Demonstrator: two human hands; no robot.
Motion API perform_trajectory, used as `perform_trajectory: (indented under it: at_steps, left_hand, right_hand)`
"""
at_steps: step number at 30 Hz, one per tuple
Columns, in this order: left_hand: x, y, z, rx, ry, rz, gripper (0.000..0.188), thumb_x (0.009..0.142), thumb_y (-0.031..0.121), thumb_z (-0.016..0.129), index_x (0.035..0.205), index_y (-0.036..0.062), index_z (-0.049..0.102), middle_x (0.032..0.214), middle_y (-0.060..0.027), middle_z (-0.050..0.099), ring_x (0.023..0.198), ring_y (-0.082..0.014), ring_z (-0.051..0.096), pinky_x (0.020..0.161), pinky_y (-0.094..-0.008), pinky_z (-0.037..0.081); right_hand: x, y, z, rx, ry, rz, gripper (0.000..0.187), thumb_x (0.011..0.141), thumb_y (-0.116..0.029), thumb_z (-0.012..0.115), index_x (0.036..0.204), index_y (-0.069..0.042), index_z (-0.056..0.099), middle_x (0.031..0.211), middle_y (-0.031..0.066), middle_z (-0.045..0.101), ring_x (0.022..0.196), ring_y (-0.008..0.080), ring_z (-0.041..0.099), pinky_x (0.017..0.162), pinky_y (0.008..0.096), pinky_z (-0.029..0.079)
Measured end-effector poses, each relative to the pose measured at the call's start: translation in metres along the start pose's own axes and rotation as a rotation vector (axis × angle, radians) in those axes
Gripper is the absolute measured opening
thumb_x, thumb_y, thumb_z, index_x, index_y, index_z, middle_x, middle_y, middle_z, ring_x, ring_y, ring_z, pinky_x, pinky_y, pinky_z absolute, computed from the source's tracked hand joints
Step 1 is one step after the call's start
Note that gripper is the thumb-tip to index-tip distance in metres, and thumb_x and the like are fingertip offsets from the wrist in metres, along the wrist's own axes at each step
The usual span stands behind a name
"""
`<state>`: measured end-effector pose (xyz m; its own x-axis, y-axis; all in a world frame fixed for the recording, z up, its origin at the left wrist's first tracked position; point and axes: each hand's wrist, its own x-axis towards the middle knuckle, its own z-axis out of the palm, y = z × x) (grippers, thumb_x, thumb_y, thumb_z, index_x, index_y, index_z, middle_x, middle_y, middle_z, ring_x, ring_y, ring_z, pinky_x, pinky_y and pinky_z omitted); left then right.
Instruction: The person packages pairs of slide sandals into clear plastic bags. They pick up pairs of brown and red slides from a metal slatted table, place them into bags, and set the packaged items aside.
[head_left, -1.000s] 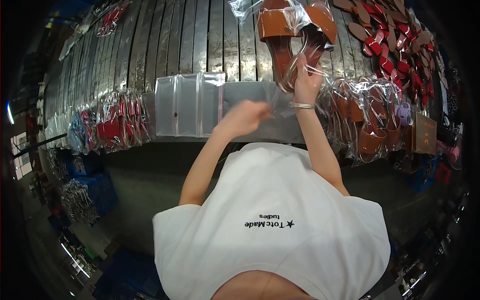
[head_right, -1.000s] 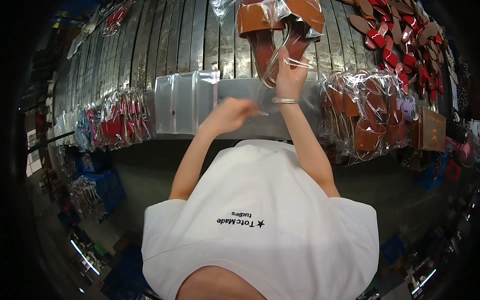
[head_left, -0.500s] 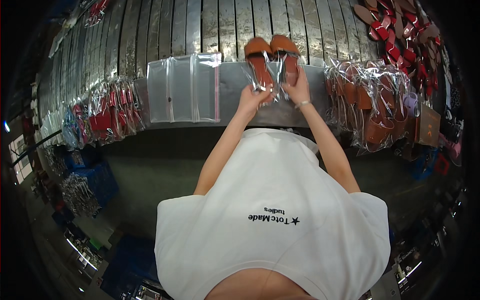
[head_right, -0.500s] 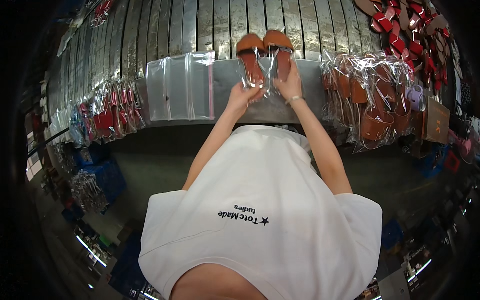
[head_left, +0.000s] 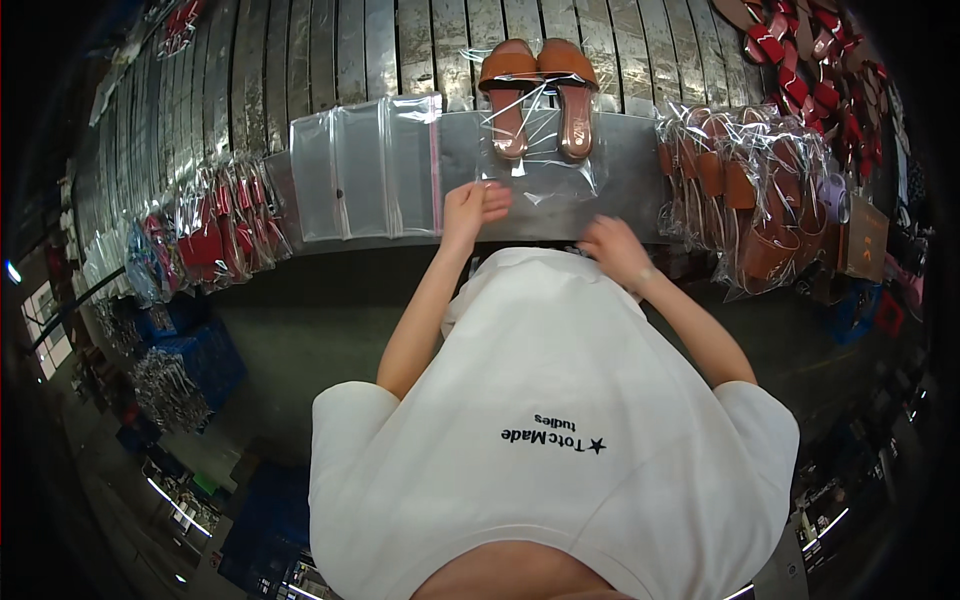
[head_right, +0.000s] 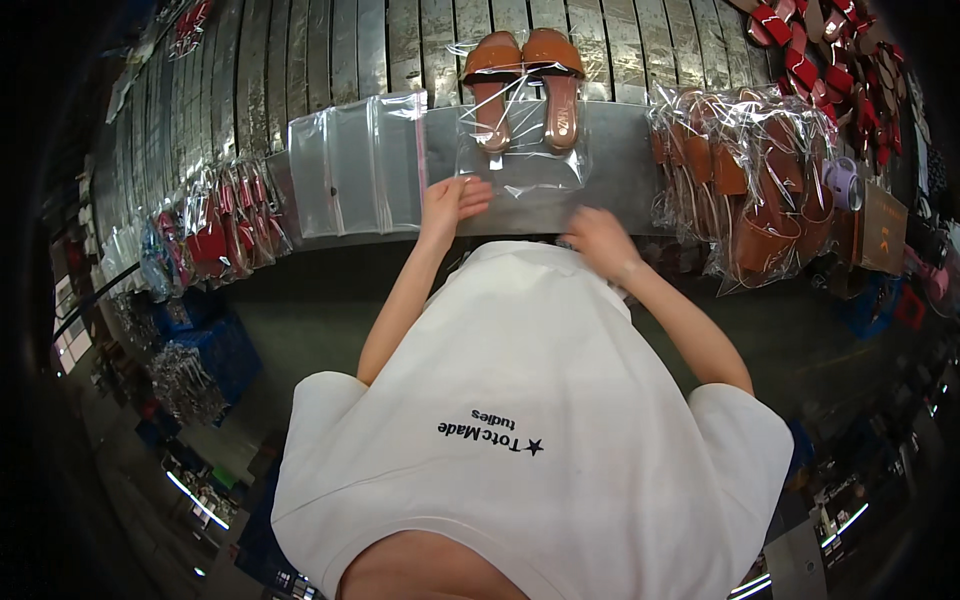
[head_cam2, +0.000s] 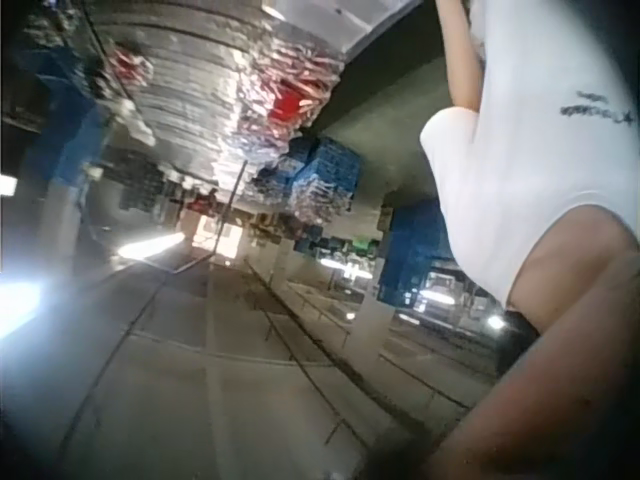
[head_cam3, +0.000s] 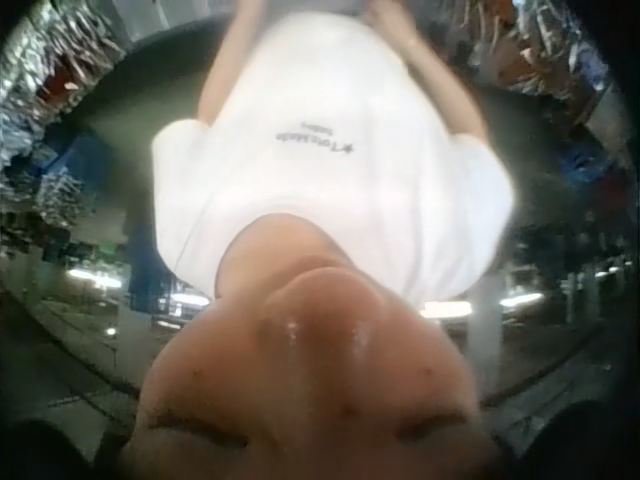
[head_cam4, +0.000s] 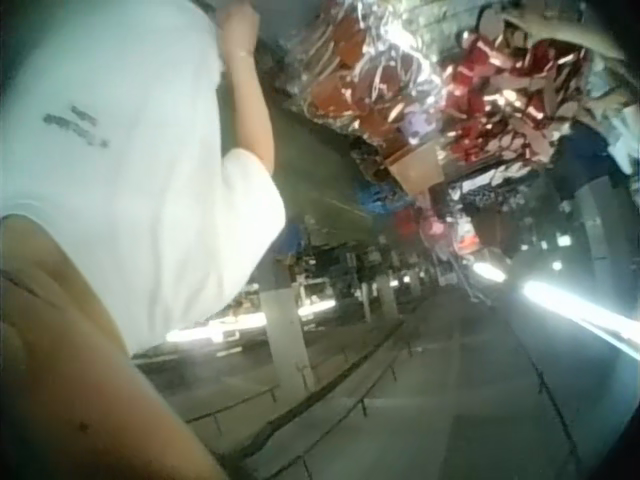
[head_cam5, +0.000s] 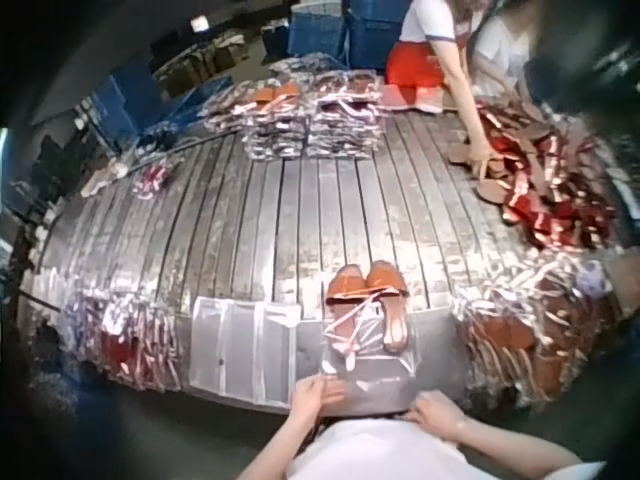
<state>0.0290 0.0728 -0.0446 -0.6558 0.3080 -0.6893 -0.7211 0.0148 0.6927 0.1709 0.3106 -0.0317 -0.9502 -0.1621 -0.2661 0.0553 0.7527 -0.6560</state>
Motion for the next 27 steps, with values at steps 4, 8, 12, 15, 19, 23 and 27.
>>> perform_trajectory:
  at_steps: [4,8,12,15,19,23,27]
  left_hand:
    - [-0.008,-0.009,-0.004,0.099,-0.004,-0.01,0.032,0.095,0.019,0.041,0.103,-0.0086,0.056,0.097,-0.0174,0.064,0.086,-0.023,0.066,0.07,-0.0281,0.055]
    - [-0.003,-0.007,-0.003,0.145,-0.021,0.036,0.032,0.095,0.018,0.04,0.101,-0.0085,0.056,0.093,-0.0167,0.064,0.085,-0.023,0.066,0.072,-0.0281,0.055]
    - [-0.015,0.005,0.006,0.038,0.032,0.046,0.033,0.096,0.019,0.037,0.1,-0.0087,0.055,0.091,-0.0164,0.064,0.082,-0.0206,0.065,0.07,-0.0278,0.055]
    - [-0.015,0.001,-0.009,0.061,0.008,0.062,0.032,0.097,0.017,0.036,0.101,-0.008,0.055,0.093,-0.0173,0.064,0.084,-0.021,0.065,0.072,-0.0288,0.054]
    - [-0.013,-0.005,-0.031,0.573,0.199,0.641,0.023,0.093,0.012,0.045,0.107,-0.003,0.055,0.097,-0.0165,0.065,0.091,-0.0247,0.064,0.079,-0.0327,0.052]
    - [0.001,0.038,-0.03,1.221,0.13,0.975,0.019,0.088,0.006,0.051,0.105,0.0007,0.056,0.098,-0.0156,0.063,0.088,-0.0249,0.063,0.076,-0.0318,0.05]
    - [0.045,0.032,-0.031,0.985,-0.129,0.455,0.016,0.087,0.005,0.053,0.102,0.0028,0.056,0.095,-0.0133,0.063,0.078,-0.0194,0.063,0.066,-0.0309,0.051]
  right_hand:
    - [0.016,-0.022,-0.001,0.144,0.161,0.197,0.016,0.079,-0.018,0.065,0.08,-0.003,0.059,0.081,0.0121,0.056,0.079,0.031,0.055,0.072,0.0412,0.044]
    - [0.115,-0.089,0.028,0.144,0.23,-0.004,0.018,0.075,-0.022,0.064,0.082,-0.006,0.06,0.081,0.0106,0.056,0.084,0.0287,0.054,0.077,0.0374,0.043]
    - [0.05,-0.06,0.029,-0.123,0.128,-0.267,0.02,0.079,-0.023,0.059,0.076,-0.003,0.058,0.084,0.0105,0.055,0.088,0.0283,0.052,0.078,0.0389,0.042]
    - [-0.099,0.061,0.04,-0.374,-0.254,0.251,0.021,0.085,-0.014,0.051,0.099,-0.003,0.062,0.093,0.0162,0.06,0.093,0.0279,0.058,0.083,0.0413,0.045]
    - [-0.128,0.091,0.043,-0.067,-0.305,0.529,0.035,0.082,-0.001,0.047,0.117,-0.002,0.052,0.096,0.0208,0.06,0.091,0.0356,0.06,0.08,0.0447,0.046]
    - [0.027,0.01,-0.048,-0.38,0.478,-0.167,0.024,0.082,-0.006,0.051,0.106,-0.006,0.056,0.114,0.0171,0.054,0.102,0.0329,0.055,0.085,0.0395,0.045]
    - [0.069,0.05,-0.016,0.414,0.45,0.262,0.007,0.084,-0.011,0.056,0.084,-0.007,0.061,0.078,0.0064,0.063,0.064,0.0184,0.062,0.059,0.0314,0.05]
